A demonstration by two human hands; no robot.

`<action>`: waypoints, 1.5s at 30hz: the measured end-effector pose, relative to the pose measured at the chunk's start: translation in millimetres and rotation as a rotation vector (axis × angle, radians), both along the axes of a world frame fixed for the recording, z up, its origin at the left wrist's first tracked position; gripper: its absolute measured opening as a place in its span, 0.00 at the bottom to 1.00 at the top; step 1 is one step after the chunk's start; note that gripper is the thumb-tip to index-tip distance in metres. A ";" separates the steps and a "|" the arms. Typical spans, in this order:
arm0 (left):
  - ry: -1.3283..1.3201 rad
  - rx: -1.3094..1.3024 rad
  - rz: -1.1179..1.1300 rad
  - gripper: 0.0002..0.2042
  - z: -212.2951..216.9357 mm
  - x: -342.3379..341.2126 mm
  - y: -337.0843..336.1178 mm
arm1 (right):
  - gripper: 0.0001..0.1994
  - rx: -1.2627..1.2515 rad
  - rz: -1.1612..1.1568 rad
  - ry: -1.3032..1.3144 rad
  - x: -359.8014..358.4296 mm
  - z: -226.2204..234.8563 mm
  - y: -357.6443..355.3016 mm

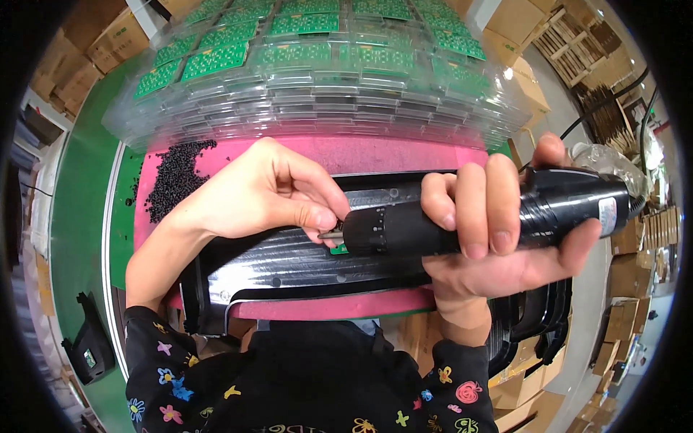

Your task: Assembling circuit boards into black plastic housings using an electric screwdriver.

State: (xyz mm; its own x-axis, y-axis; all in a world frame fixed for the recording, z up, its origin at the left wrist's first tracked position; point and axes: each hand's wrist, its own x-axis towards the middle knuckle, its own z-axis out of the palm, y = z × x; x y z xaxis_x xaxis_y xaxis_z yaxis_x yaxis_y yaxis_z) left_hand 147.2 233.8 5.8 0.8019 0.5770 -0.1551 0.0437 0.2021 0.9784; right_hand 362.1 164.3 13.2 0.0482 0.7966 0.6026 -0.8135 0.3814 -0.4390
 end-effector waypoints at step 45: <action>0.072 1.062 0.289 0.02 -19.8 -3.3 -12.5 | 0.26 0.308 -0.037 -0.312 3.3 3.9 5.6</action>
State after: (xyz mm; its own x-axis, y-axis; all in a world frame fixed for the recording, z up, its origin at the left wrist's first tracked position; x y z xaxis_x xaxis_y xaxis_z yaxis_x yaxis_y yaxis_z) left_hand 143.9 221.3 -14.0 0.6244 0.6087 0.4895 0.1942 -0.7280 0.6575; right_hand 365.4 169.9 17.2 -0.1486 0.5786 0.8019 -0.6437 0.5590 -0.5227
